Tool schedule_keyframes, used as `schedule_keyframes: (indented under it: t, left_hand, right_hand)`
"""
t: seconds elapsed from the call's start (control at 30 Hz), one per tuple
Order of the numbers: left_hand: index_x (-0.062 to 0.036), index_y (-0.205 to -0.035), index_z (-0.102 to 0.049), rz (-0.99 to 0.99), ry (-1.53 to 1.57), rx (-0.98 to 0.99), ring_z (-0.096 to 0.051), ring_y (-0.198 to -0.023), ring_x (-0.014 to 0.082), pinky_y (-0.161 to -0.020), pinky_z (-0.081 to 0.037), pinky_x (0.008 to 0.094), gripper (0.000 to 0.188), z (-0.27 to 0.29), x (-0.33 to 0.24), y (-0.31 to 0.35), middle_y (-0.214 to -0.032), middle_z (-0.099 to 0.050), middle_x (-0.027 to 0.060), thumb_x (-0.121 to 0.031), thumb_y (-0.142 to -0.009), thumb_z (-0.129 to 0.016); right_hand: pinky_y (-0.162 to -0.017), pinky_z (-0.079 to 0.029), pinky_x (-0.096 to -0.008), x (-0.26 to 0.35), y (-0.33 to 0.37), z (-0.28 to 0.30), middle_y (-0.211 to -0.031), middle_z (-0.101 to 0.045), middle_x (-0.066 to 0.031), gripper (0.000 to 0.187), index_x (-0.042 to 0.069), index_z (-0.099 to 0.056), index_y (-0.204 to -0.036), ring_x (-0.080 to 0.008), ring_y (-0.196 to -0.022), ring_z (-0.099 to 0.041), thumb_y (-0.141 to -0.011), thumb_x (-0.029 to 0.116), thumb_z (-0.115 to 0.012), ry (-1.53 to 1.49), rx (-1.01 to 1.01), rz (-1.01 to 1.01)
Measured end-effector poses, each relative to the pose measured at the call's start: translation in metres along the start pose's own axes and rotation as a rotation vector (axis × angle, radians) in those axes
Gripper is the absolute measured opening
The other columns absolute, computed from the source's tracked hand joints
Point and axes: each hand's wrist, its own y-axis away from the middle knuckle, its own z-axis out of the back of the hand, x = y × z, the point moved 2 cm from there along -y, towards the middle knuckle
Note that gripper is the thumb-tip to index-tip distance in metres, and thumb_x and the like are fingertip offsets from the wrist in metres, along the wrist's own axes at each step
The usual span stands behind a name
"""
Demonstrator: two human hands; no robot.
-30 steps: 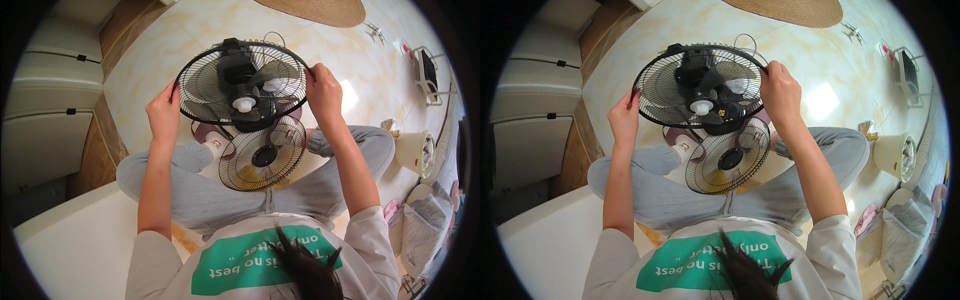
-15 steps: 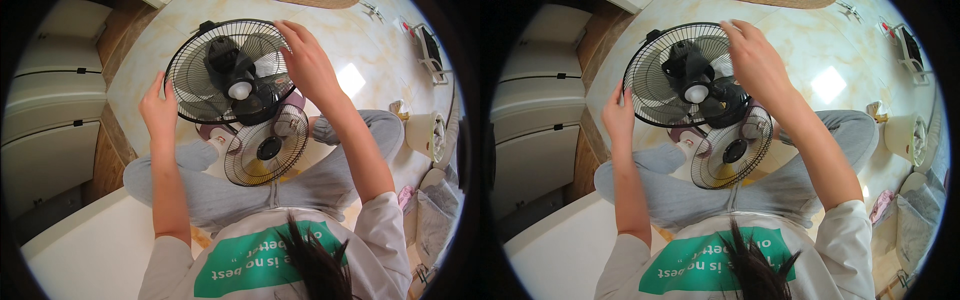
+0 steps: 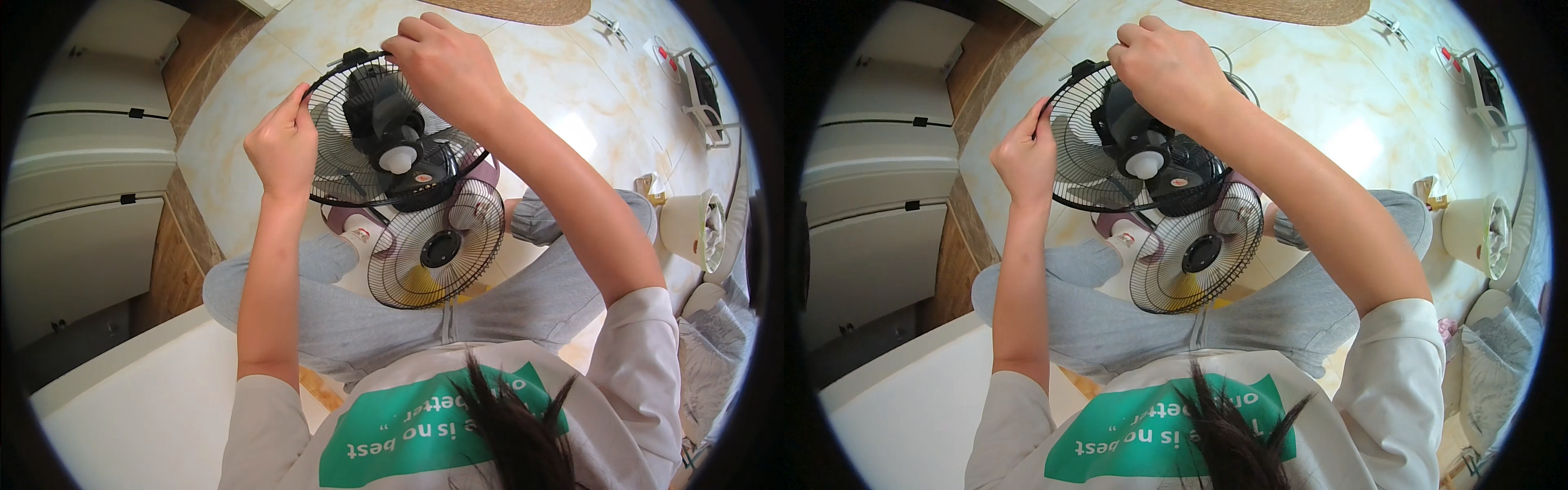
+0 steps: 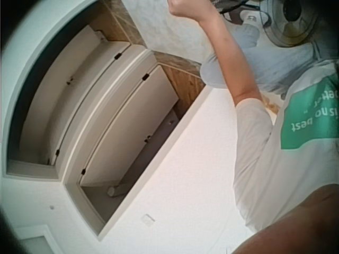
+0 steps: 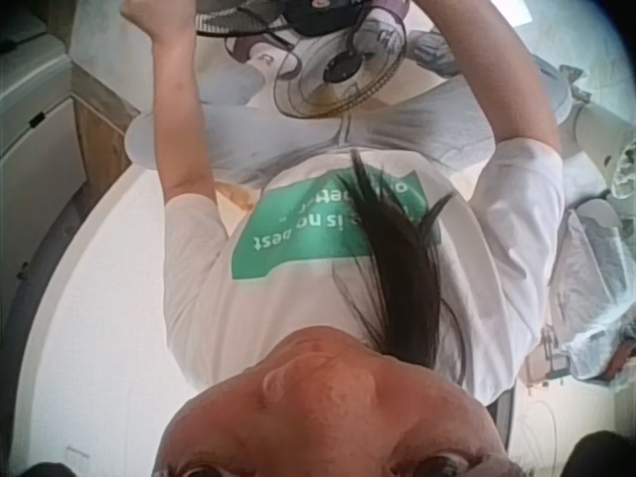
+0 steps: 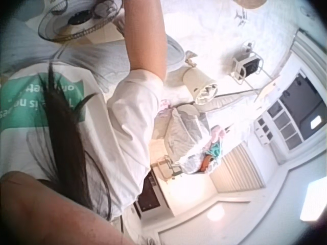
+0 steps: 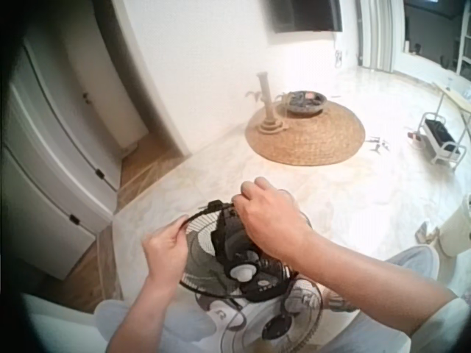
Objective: The person assembles a small black desk fan by attaching the front and rear wire cages to the motor housing. They use a screwdriver to tighten screws on the cages, then align and secure the cages around the fan blades.
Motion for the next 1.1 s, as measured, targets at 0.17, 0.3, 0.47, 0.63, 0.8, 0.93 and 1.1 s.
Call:
schedule_keyframes:
  t: [0.17, 0.3, 0.47, 0.63, 0.8, 0.93, 1.1]
  left_hand:
    - [-0.0084, -0.095, -0.079, 0.005, -0.028, -0.004, -0.07, -0.064, 0.0252, -0.061, -0.054, 0.0314, 0.014, -0.001, 0.001, 0.0, -0.081, -0.074, 0.0134, -0.005, -0.083, -0.072]
    - [-0.0084, -0.095, -0.079, 0.013, -0.072, 0.008, -0.07, -0.065, 0.0251, -0.062, -0.054, 0.0317, 0.016, 0.001, 0.002, 0.001, -0.082, -0.074, 0.0126, -0.005, -0.082, -0.072]
    - [-0.0075, -0.102, -0.078, 0.016, -0.049, 0.08, -0.071, -0.071, 0.0267, -0.065, -0.054, 0.0346, 0.018, 0.004, -0.003, -0.002, -0.088, -0.074, 0.0126, -0.008, -0.085, -0.071]
    - [-0.0066, -0.101, -0.077, -0.272, -0.004, 0.114, -0.071, -0.074, 0.0286, -0.066, -0.055, 0.037, 0.015, -0.001, -0.018, -0.024, -0.09, -0.074, 0.0119, -0.011, -0.088, -0.07]
    - [-0.0063, -0.097, -0.077, -0.186, -0.033, 0.217, -0.069, -0.07, 0.0291, -0.063, -0.054, 0.0378, 0.013, -0.003, -0.023, -0.029, -0.083, -0.073, 0.0112, -0.011, -0.088, -0.069]
    - [-0.0064, -0.097, -0.077, -0.173, -0.024, 0.113, -0.068, -0.067, 0.028, -0.061, -0.053, 0.0353, 0.013, -0.005, -0.025, -0.022, -0.082, -0.072, 0.0132, -0.011, -0.088, -0.07]
    - [-0.0058, -0.102, -0.078, -0.114, 0.073, 0.161, -0.07, -0.066, 0.0218, -0.061, -0.051, 0.0293, 0.017, -0.003, -0.019, -0.025, -0.085, -0.074, 0.0142, -0.012, -0.087, -0.074]
  right_hand:
    - [-0.062, -0.054, -0.0307, 0.001, -0.002, -0.004, -0.086, -0.061, 0.0023, 0.02, 0.012, -0.074, -0.09, -0.0163, -0.087, -0.061, -0.072, 0.007, -0.068, 0.051, 0.029, 0.022]
    - [-0.06, -0.053, -0.0295, 0.005, 0.0, -0.008, -0.088, -0.06, 0.0033, 0.022, 0.014, -0.074, -0.091, -0.0148, -0.086, -0.061, -0.071, 0.006, -0.067, 0.078, -0.03, 0.021]
    - [-0.06, -0.057, -0.0284, 0.006, 0.003, -0.006, -0.086, -0.058, 0.0016, 0.009, 0.013, -0.07, -0.083, -0.015, -0.088, -0.061, -0.074, 0.013, -0.07, 0.106, -0.076, 0.039]
    - [-0.071, -0.058, -0.0319, 0.013, -0.003, 0.003, -0.094, -0.062, -0.004, 0.02, 0.01, -0.07, -0.101, -0.021, -0.094, -0.062, -0.083, 0.018, -0.069, -0.017, 0.075, 0.017]
    - [-0.062, -0.056, -0.0322, 0.013, -0.009, 0.012, -0.09, -0.058, -0.0037, 0.01, 0.009, -0.065, -0.089, -0.0208, -0.089, -0.061, -0.081, 0.014, -0.061, -0.023, 0.131, 0.055]
    - [-0.063, -0.056, -0.0334, 0.014, -0.008, 0.01, -0.089, -0.058, -0.004, 0.008, 0.008, -0.065, -0.086, -0.0213, -0.09, -0.06, -0.082, 0.014, -0.06, 0.016, 0.131, 0.024]
    - [-0.064, -0.056, -0.0346, 0.012, -0.006, 0.008, -0.089, -0.058, -0.0043, 0.008, 0.009, -0.065, -0.087, -0.0217, -0.09, -0.06, -0.081, 0.014, -0.061, -0.049, 0.09, 0.032]
